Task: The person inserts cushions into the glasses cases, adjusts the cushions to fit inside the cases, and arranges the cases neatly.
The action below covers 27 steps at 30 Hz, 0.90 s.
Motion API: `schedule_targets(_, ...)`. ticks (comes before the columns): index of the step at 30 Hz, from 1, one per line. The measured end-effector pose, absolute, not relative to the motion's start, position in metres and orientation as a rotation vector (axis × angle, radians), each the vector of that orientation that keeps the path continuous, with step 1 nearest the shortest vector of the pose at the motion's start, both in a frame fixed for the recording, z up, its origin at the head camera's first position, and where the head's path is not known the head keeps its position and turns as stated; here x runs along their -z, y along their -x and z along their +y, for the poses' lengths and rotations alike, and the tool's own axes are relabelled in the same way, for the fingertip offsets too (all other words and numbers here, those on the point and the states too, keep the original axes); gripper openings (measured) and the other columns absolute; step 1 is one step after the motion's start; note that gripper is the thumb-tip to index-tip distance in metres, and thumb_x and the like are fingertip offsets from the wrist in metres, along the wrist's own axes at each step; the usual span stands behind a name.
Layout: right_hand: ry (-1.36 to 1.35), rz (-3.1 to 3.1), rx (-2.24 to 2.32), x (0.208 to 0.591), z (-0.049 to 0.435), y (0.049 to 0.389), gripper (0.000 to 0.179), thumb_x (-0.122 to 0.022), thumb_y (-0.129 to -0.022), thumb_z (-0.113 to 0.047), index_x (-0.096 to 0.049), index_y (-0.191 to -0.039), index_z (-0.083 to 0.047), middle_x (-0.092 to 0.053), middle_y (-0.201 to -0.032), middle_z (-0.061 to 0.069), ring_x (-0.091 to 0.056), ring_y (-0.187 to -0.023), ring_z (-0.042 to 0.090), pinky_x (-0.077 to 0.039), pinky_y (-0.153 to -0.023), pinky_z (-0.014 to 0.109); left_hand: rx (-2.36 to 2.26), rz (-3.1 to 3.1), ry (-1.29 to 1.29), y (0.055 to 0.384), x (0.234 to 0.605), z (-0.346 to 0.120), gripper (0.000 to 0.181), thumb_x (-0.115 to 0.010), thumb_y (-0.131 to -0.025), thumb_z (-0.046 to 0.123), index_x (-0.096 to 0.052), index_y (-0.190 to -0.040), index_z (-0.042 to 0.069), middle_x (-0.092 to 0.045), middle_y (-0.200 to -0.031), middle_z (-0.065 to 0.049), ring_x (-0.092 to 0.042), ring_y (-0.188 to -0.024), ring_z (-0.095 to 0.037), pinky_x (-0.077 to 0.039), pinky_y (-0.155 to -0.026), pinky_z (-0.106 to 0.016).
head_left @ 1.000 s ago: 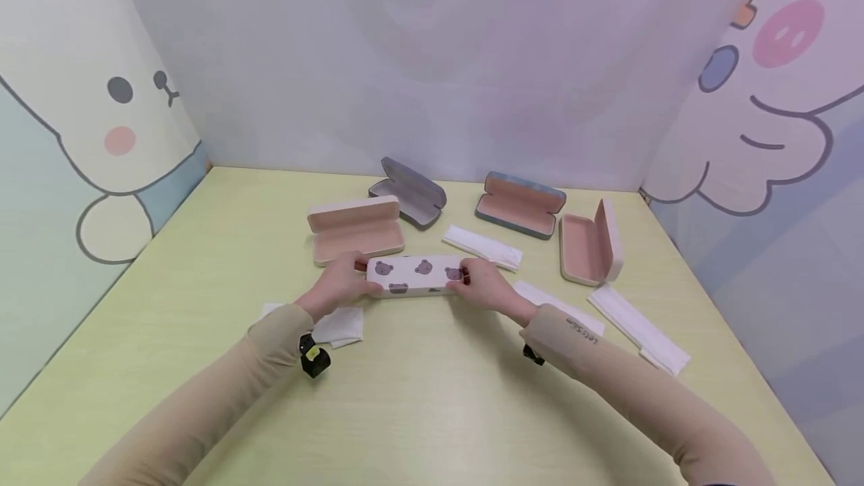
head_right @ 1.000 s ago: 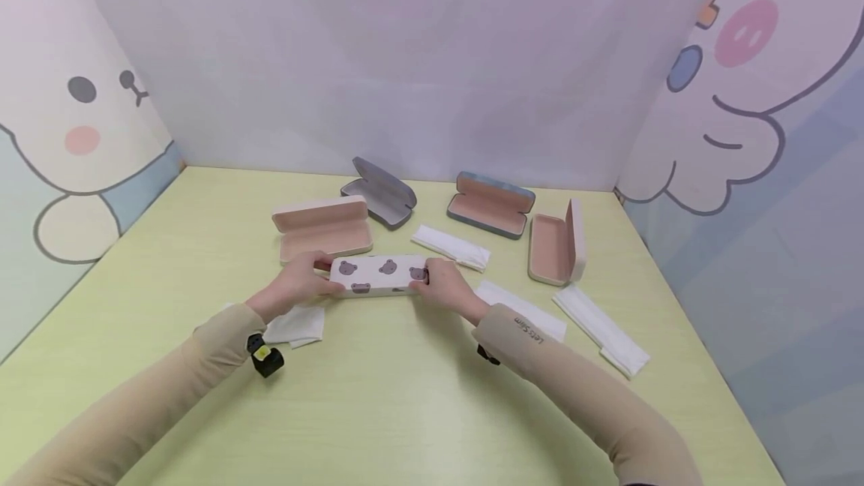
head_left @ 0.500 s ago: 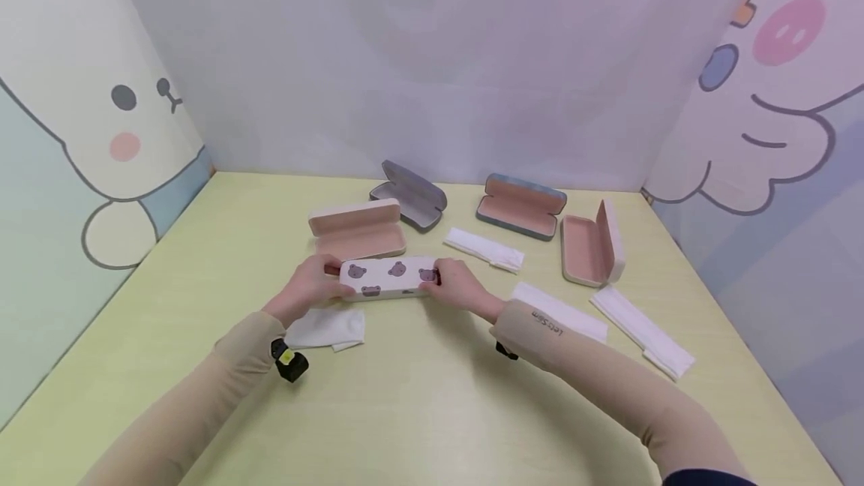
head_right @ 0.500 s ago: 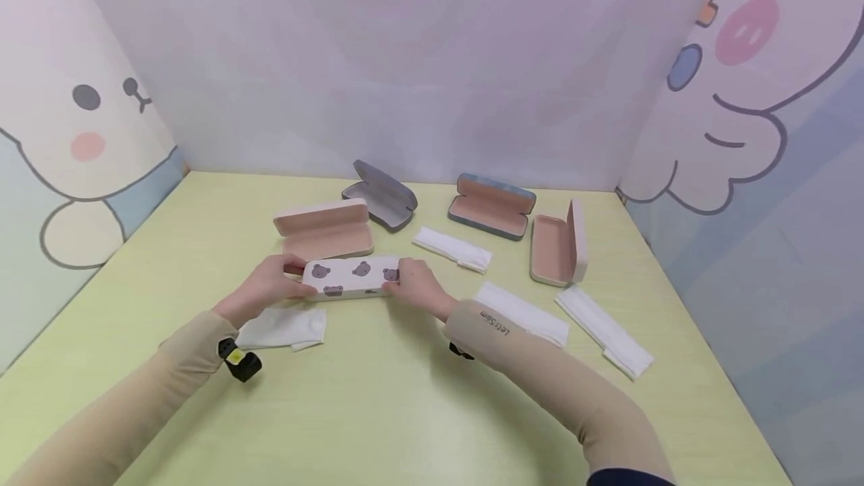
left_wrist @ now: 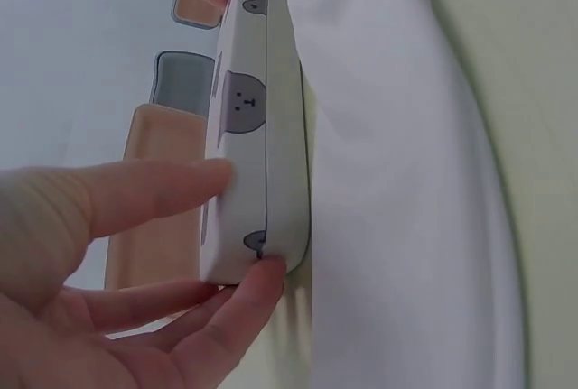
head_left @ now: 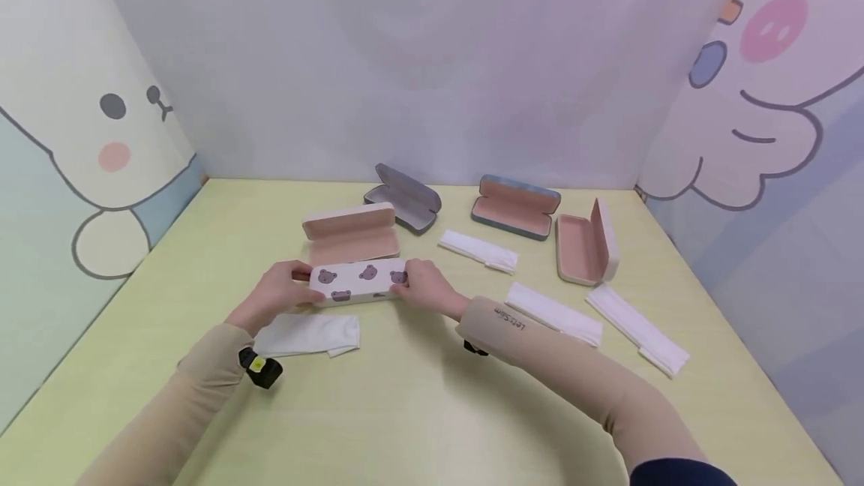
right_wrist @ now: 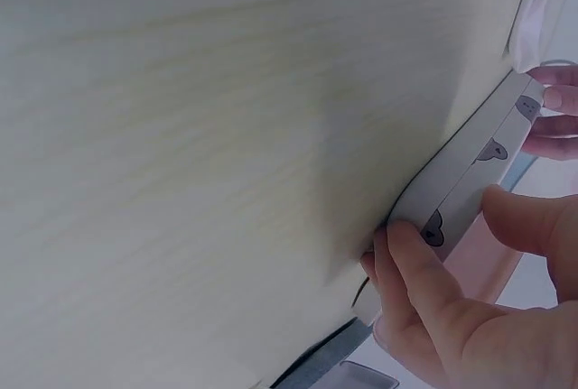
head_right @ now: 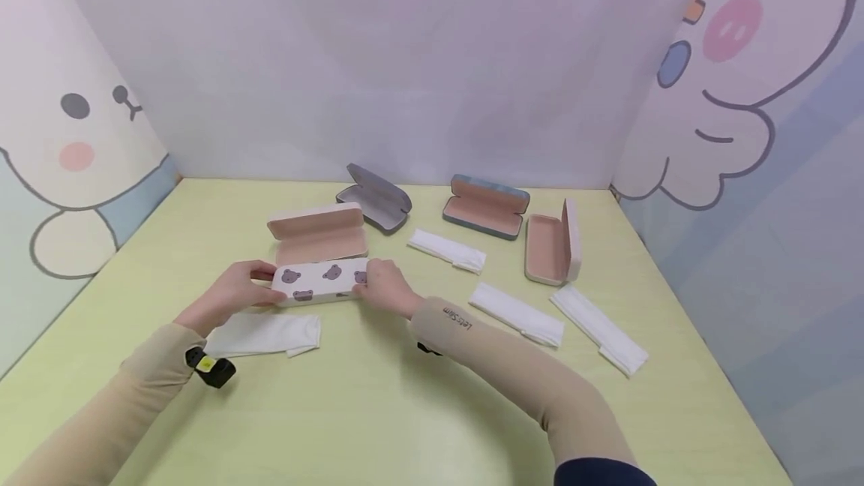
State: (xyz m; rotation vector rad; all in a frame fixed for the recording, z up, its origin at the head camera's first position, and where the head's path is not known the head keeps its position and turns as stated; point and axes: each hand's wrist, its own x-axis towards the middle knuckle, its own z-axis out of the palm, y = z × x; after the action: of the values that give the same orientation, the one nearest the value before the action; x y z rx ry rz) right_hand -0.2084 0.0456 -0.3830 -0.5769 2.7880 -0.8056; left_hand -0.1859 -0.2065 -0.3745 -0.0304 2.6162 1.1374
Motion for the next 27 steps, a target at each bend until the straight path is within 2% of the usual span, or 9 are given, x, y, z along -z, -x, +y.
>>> schedule_targets(7,0.606,2.784,0.763,0.383,0.027,0.211,0.033,-0.068,-0.090,-0.021,-0.045,-0.069,-0.008,-0.038,-0.060,-0.003,-0.038,-0.055,0.010,-0.030,-0.049,0.018,-1.126,2.594,0.066,0.186,0.372,-0.224,0.064,-0.073,-0.081,0.014,-0.044,-0.130,-0.013,-0.049,-0.133,-0.032,-0.052,-0.111,-0.035,-0.054,-0.087,-0.035)
schedule_targets(14,0.606,2.796,0.736,0.384,0.001,0.209,0.034,-0.068,-0.089,-0.023,-0.044,-0.069,-0.009,-0.036,-0.058,-0.005,-0.036,-0.051,0.007,-0.029,-0.047,0.017,-1.054,2.595,0.076,0.184,0.374,-0.250,0.071,-0.074,-0.081,0.021,-0.040,-0.134,-0.013,-0.046,-0.135,-0.034,-0.049,-0.114,-0.039,-0.049,-0.096,-0.045)
schedule_targets(21,0.620,2.791,0.727,0.382,-0.023,0.205,0.033,-0.068,-0.089,-0.025,-0.047,-0.069,-0.009,-0.036,-0.058,-0.005,-0.036,-0.049,0.005,-0.029,-0.045,0.015,-1.043,2.591,0.023,0.183,0.378,-0.283,0.074,-0.074,-0.083,0.027,-0.040,-0.137,-0.011,-0.043,-0.137,-0.035,-0.047,-0.118,-0.043,-0.050,-0.095,-0.046)
schedule_targets(23,0.618,2.798,0.702,0.382,-0.030,0.205,0.032,-0.068,-0.090,-0.026,-0.048,-0.071,-0.009,-0.036,-0.059,-0.005,-0.036,-0.051,0.006,-0.029,-0.046,0.015,-1.037,2.604,-0.010,0.183,0.379,-0.292,0.075,-0.075,-0.083,0.029,-0.040,-0.136,-0.011,-0.044,-0.137,-0.035,-0.047,-0.118,-0.044,-0.051,-0.093,-0.043)
schedule_targets(27,0.613,2.808,0.640,0.381,-0.046,0.203,0.030,-0.067,-0.091,-0.029,-0.051,-0.075,-0.008,-0.037,-0.060,-0.005,-0.037,-0.054,0.007,-0.029,-0.049,0.016,-1.024,2.635,-0.090,0.181,0.381,-0.311,0.073,-0.075,-0.083,0.030,-0.043,-0.134,-0.012,-0.047,-0.133,-0.036,-0.052,-0.115,-0.040,-0.053,-0.081,-0.026)
